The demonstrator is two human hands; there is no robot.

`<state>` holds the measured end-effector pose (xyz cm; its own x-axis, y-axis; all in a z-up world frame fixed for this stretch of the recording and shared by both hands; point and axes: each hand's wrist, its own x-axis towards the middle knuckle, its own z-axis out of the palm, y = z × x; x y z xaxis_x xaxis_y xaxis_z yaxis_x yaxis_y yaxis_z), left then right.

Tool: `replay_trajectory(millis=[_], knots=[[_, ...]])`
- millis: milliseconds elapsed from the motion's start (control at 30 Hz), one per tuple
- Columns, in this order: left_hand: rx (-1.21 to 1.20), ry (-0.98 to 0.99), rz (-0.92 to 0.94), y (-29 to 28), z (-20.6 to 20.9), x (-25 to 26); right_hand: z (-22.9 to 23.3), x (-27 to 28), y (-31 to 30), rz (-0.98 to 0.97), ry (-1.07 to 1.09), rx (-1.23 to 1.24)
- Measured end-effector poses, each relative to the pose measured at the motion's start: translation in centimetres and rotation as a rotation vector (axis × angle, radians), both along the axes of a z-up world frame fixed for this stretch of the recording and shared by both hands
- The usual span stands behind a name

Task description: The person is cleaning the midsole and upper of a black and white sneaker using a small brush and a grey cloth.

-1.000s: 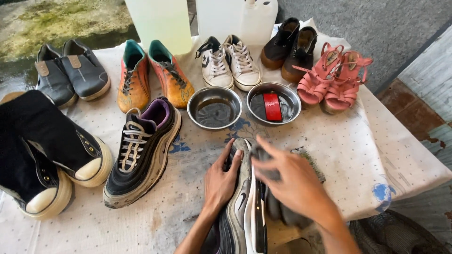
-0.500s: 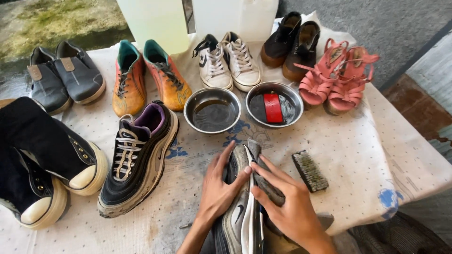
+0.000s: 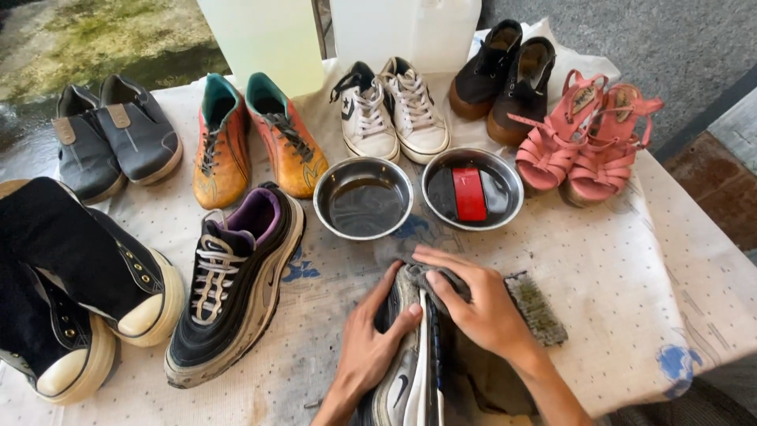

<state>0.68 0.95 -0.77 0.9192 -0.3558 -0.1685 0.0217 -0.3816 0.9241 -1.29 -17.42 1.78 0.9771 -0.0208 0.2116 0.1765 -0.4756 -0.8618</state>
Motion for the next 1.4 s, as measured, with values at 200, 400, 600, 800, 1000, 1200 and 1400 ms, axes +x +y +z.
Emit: replay_trajectory(millis=[200, 400, 600, 800, 1000, 1200, 1400], knots=[[-0.045, -0.038, 0.008, 0.2, -0.5, 0.1, 2.3, 3.9, 0.6, 0.125, 0.297, -0.400], [-0.078, -0.075, 0.020, 0.1, -0.5, 0.2, 2.7, 1.6, 1.7, 0.116, 0.279, -0.593], [-0.147, -0.104, 0.003, 0.4, 0.3, -0.2, 3.2, -2.8, 2.1, 0.047, -0.036, -0.668], [-0.203, -0.143, -0.012, 0.6, -1.0, -0.3, 2.6, -5.2, 3.2, -0.022, -0.210, -0.759], [-0.153, -0.067, 0.012, 0.7, 0.1, -0.4, 2.5, -8.0, 2.6, -0.016, -0.238, -0.663], [-0.095, -0.048, 0.021, 0.6, -0.1, -0.4, 2.4, -9.8, 2.1, -0.079, -0.386, -0.559], [-0.118, -0.147, 0.024, 0.5, -1.2, -0.2, 1.6, -9.7, 4.4, -0.017, -0.406, -0.792]])
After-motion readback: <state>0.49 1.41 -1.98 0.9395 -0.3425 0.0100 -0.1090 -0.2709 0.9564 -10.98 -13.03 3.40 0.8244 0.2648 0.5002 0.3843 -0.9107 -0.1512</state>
